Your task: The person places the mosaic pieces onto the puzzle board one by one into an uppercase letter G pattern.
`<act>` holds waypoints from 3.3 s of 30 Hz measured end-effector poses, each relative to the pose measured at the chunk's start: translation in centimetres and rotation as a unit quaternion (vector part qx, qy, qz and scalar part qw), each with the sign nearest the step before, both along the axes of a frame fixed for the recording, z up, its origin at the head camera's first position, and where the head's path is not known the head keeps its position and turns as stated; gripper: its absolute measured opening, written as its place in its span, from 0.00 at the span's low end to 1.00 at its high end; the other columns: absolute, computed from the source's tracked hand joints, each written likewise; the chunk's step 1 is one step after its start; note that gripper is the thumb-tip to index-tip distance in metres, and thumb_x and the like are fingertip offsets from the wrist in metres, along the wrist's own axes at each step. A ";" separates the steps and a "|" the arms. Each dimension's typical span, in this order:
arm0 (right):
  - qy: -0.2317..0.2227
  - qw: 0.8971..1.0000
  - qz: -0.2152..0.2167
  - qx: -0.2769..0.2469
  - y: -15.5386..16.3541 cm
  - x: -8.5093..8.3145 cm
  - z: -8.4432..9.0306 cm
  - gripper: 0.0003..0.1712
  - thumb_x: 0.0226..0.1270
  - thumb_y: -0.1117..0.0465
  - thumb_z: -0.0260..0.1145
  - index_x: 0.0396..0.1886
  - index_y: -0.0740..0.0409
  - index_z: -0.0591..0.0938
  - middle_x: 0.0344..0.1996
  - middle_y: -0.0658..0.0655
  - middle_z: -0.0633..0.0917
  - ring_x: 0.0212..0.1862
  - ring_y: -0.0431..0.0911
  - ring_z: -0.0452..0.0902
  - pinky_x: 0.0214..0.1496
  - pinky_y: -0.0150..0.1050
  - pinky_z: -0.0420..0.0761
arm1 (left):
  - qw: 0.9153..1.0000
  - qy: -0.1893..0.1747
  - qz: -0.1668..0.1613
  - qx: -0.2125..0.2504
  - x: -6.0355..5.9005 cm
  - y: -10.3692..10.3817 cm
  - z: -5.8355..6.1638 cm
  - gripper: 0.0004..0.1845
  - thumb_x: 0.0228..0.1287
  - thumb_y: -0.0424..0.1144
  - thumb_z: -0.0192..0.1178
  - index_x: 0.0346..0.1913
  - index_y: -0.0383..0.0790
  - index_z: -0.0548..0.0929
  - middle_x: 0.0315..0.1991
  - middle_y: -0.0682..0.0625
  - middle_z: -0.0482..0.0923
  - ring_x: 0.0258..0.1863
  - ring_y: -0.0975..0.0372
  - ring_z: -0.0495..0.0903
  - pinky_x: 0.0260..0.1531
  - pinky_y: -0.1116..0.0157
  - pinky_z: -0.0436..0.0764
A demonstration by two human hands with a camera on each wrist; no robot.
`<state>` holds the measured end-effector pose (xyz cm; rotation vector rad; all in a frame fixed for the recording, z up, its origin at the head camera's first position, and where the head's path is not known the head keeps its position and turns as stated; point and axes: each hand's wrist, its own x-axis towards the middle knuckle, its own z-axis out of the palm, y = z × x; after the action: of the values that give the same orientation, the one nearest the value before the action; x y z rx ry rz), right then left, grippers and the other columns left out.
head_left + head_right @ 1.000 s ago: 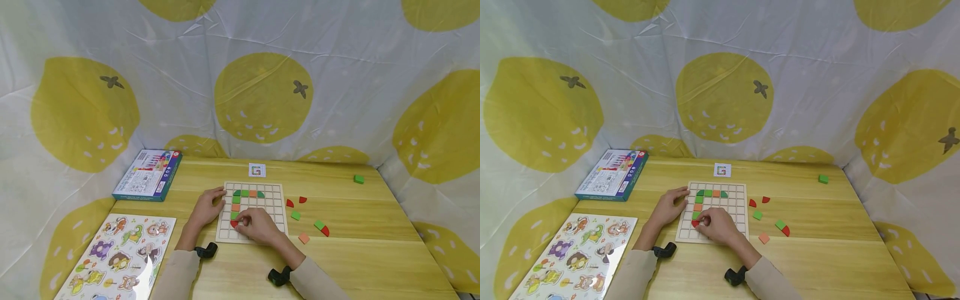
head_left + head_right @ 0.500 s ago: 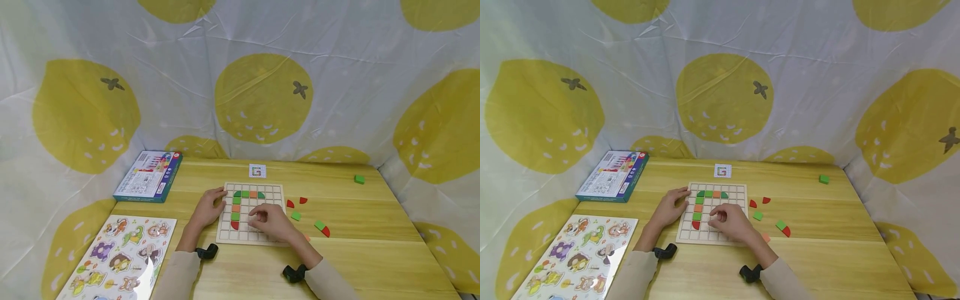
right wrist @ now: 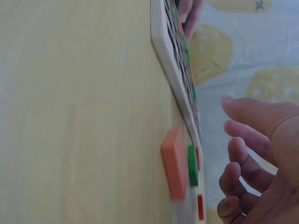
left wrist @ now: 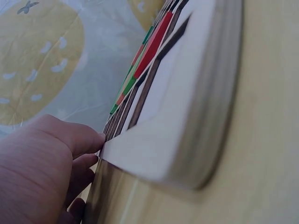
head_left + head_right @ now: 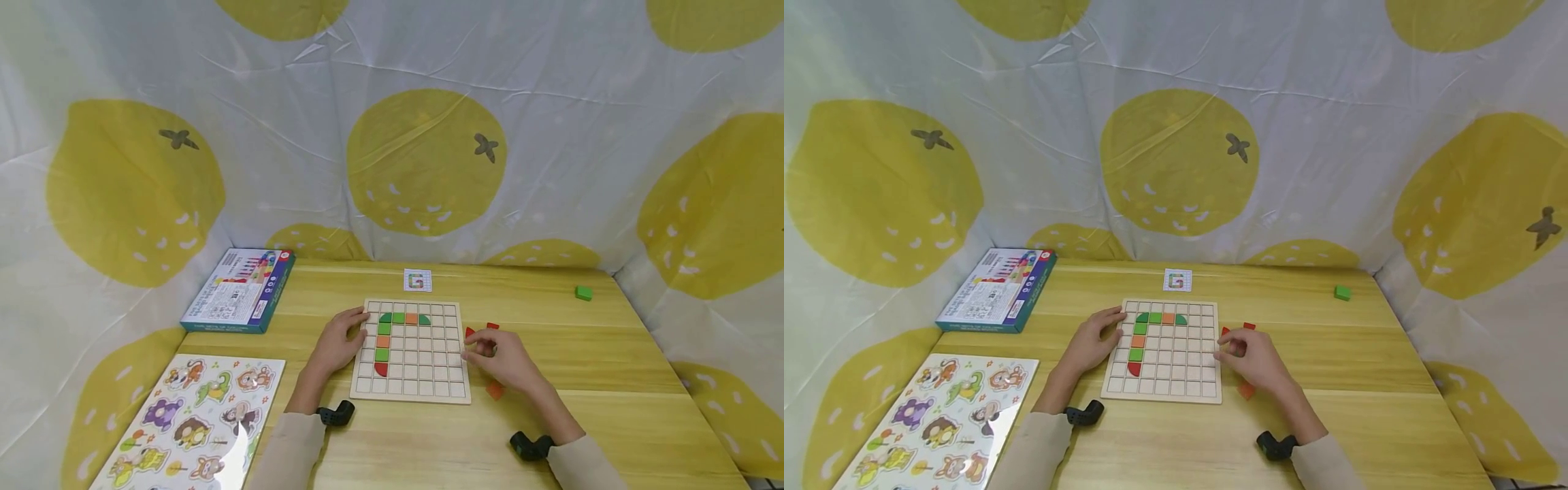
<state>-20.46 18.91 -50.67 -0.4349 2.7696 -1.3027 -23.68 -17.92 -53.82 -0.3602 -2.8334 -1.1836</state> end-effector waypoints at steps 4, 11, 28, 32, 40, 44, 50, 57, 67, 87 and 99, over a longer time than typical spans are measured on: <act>0.005 1.000 -0.012 0.022 1.7 0.0 -0.7 0.13 0.60 0.57 0.79 0.44 0.53 0.90 0.28 0.48 0.80 0.29 0.42 0.72 0.32 0.32 0.73 | 1.000 -0.004 0.000 -0.001 0.0 0.0 0.0 0.23 0.75 0.41 0.59 0.70 0.41 0.79 0.76 0.45 0.69 0.78 0.47 0.62 0.76 0.45 0.62; 0.007 0.999 -0.016 0.040 3.3 0.2 -1.1 0.18 0.58 0.55 0.81 0.46 0.56 0.90 0.32 0.50 0.82 0.32 0.42 0.73 0.34 0.32 0.74 | 1.000 -0.003 0.003 -0.005 0.0 0.0 0.0 0.25 0.72 0.41 0.62 0.70 0.41 0.79 0.76 0.45 0.69 0.77 0.46 0.63 0.75 0.43 0.63; -0.007 0.997 -0.055 0.062 3.9 0.3 -1.3 0.15 0.61 0.55 0.79 0.44 0.56 0.90 0.31 0.51 0.82 0.32 0.43 0.69 0.34 0.33 0.69 | 0.999 0.000 0.038 0.003 -0.1 0.1 0.4 0.21 0.67 0.43 0.68 0.61 0.45 0.87 0.69 0.50 0.78 0.75 0.48 0.68 0.73 0.43 0.67; -0.005 0.996 -0.061 0.064 3.8 0.2 -1.3 0.14 0.62 0.55 0.78 0.44 0.56 0.90 0.31 0.51 0.82 0.32 0.42 0.70 0.33 0.33 0.69 | 0.999 0.007 0.050 0.007 -0.1 0.2 0.4 0.19 0.65 0.42 0.69 0.59 0.45 0.89 0.66 0.50 0.81 0.74 0.49 0.70 0.72 0.43 0.68; -0.013 0.996 -0.075 0.054 3.8 0.3 -1.1 0.15 0.62 0.56 0.77 0.45 0.59 0.89 0.32 0.52 0.83 0.33 0.43 0.71 0.33 0.32 0.70 | 0.999 0.003 0.045 0.013 -0.3 0.4 0.2 0.19 0.65 0.44 0.70 0.58 0.44 0.89 0.66 0.50 0.81 0.74 0.49 0.70 0.73 0.45 0.68; -0.008 0.996 -0.074 0.051 3.7 0.3 -1.1 0.15 0.63 0.56 0.77 0.45 0.58 0.89 0.32 0.51 0.83 0.33 0.43 0.72 0.33 0.32 0.70 | 0.999 0.008 0.044 0.013 -0.4 0.5 0.2 0.18 0.64 0.43 0.71 0.56 0.45 0.90 0.66 0.49 0.81 0.74 0.49 0.70 0.73 0.45 0.68; -0.001 0.997 -0.067 0.047 3.3 0.0 -1.0 0.15 0.63 0.55 0.77 0.45 0.57 0.89 0.31 0.51 0.82 0.33 0.43 0.72 0.34 0.32 0.72 | 0.999 0.014 0.031 0.010 -0.4 0.6 0.3 0.17 0.64 0.44 0.72 0.54 0.46 0.91 0.65 0.48 0.82 0.74 0.46 0.69 0.72 0.41 0.68; -0.011 0.999 -0.046 0.021 2.1 -0.2 -0.5 0.15 0.63 0.56 0.77 0.46 0.59 0.89 0.30 0.51 0.82 0.32 0.44 0.72 0.31 0.32 0.71 | 0.999 0.024 0.036 0.002 -0.8 0.7 0.1 0.16 0.64 0.44 0.71 0.54 0.46 0.91 0.65 0.47 0.82 0.73 0.45 0.70 0.71 0.40 0.68; 0.004 1.000 -0.006 0.002 -0.7 -0.6 -0.3 0.11 0.62 0.58 0.78 0.43 0.55 0.90 0.28 0.49 0.80 0.29 0.43 0.71 0.32 0.31 0.70 | 0.998 0.025 0.058 -0.011 -1.2 1.1 0.2 0.17 0.63 0.46 0.71 0.54 0.48 0.91 0.64 0.50 0.83 0.70 0.46 0.72 0.70 0.41 0.68; 0.006 0.997 0.078 -0.001 -8.8 -1.8 -1.0 0.09 0.63 0.59 0.76 0.43 0.52 0.90 0.27 0.45 0.80 0.28 0.40 0.71 0.33 0.31 0.73 | 0.996 0.023 0.084 -0.034 -2.2 1.6 0.2 0.18 0.63 0.52 0.70 0.55 0.53 0.91 0.65 0.55 0.82 0.69 0.45 0.71 0.67 0.39 0.64; 0.007 0.995 0.095 0.012 -10.1 -2.0 -1.4 0.09 0.63 0.59 0.75 0.42 0.54 0.90 0.27 0.45 0.81 0.27 0.40 0.73 0.30 0.32 0.74 | 0.996 0.027 0.080 -0.033 -2.1 1.6 0.1 0.19 0.64 0.52 0.69 0.56 0.53 0.90 0.66 0.54 0.81 0.68 0.47 0.71 0.64 0.42 0.65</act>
<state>-22.49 8.80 -52.03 -0.6886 2.6735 -1.2262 -25.75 -16.36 -53.70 -0.1616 -2.7981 -1.0362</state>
